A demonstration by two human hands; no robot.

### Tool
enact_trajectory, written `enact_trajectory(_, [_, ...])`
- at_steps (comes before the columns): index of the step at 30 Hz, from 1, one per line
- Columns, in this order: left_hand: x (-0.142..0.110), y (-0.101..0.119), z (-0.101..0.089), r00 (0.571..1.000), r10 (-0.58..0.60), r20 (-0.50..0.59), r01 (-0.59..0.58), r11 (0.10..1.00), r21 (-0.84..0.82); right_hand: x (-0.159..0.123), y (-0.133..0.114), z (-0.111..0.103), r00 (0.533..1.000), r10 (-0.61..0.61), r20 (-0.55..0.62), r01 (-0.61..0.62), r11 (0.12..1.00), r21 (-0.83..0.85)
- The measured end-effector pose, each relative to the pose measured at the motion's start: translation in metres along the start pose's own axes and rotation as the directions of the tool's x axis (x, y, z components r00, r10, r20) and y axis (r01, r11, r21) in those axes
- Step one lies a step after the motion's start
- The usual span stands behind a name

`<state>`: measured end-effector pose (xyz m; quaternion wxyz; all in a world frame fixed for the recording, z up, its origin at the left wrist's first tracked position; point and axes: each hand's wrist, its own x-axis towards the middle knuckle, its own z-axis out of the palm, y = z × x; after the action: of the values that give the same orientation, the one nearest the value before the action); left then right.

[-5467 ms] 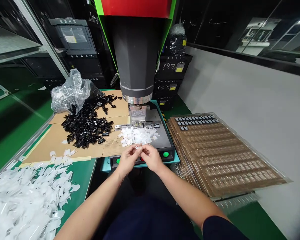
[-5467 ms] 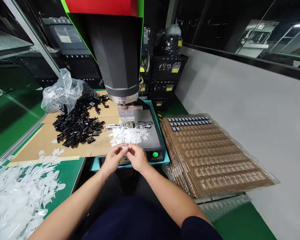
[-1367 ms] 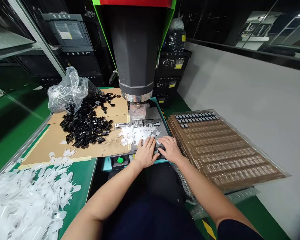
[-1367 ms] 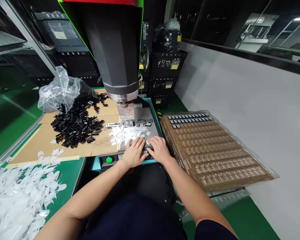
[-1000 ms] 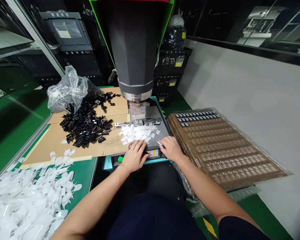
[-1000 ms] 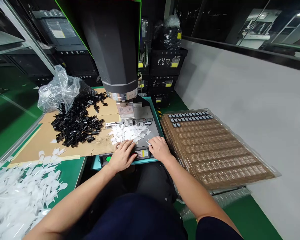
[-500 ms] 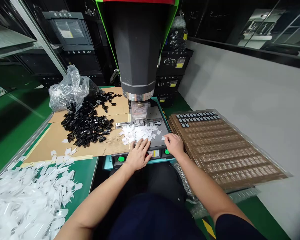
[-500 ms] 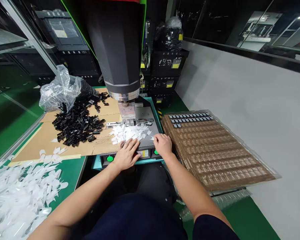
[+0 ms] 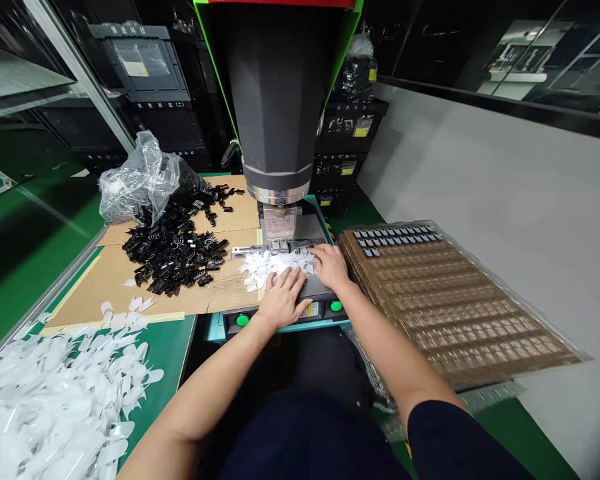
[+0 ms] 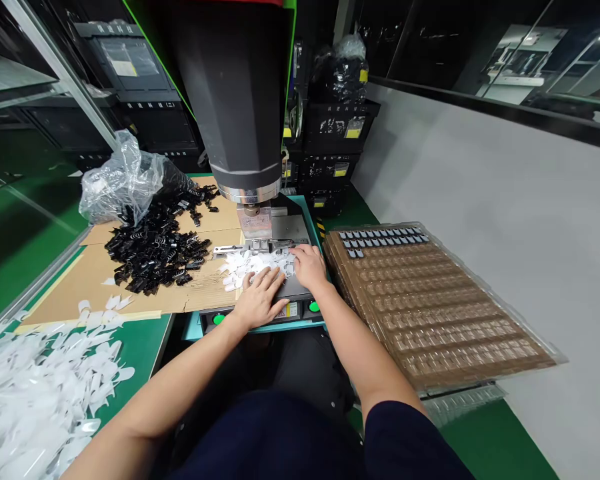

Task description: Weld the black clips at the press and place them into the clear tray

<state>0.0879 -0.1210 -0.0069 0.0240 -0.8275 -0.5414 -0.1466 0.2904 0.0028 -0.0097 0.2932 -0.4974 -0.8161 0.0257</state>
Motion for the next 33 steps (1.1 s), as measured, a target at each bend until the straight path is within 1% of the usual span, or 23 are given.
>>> enact_trajectory(2, [0.003, -0.003, 0.000, 1.000, 0.016, 0.005, -0.016, 1.000, 0.003, 0.008, 0.002, -0.001, 0.995, -0.048, 0.087, 0.050, 0.999, -0.021])
enact_trajectory(4, [0.005, -0.005, 0.002, 1.000, 0.027, 0.008, -0.027, 1.000, 0.003, 0.012, 0.005, -0.001, 0.990, -0.053, 0.131, 0.059, 0.998, -0.038])
enact_trajectory(9, [0.005, -0.006, 0.003, 1.000, 0.030, -0.002, -0.030, 1.000, -0.007, 0.002, 0.012, 0.000, 0.995, -0.045, 0.087, 0.048, 0.998, -0.028])
enact_trajectory(13, [0.005, -0.005, 0.002, 1.000, 0.019, 0.000, -0.019, 1.000, -0.008, -0.005, 0.012, -0.002, 0.995, -0.044, 0.091, 0.048, 0.998, -0.045])
enact_trajectory(17, [0.005, -0.005, 0.001, 1.000, 0.011, -0.004, -0.011, 1.000, -0.013, 0.004, 0.006, -0.003, 0.995, -0.042, 0.086, 0.047, 0.997, -0.058])
enact_trajectory(21, [0.005, -0.006, 0.001, 1.000, 0.014, -0.009, -0.014, 1.000, -0.021, 0.014, 0.001, 0.000, 0.992, -0.026, 0.125, 0.040, 0.993, -0.109])
enact_trajectory(23, [0.004, -0.006, 0.002, 1.000, 0.011, -0.009, -0.011, 1.000, -0.021, 0.015, 0.000, 0.002, 0.990, -0.013, 0.143, 0.031, 0.991, -0.127])
enact_trajectory(29, [0.005, -0.006, 0.003, 1.000, 0.010, -0.015, -0.010, 1.000, -0.022, 0.010, 0.001, 0.001, 0.989, 0.004, 0.150, 0.017, 0.990, -0.138])
enact_trajectory(33, [0.004, -0.006, 0.003, 1.000, 0.002, -0.015, -0.002, 1.000, -0.023, 0.017, -0.005, 0.000, 0.982, 0.038, 0.187, -0.002, 0.982, -0.187])
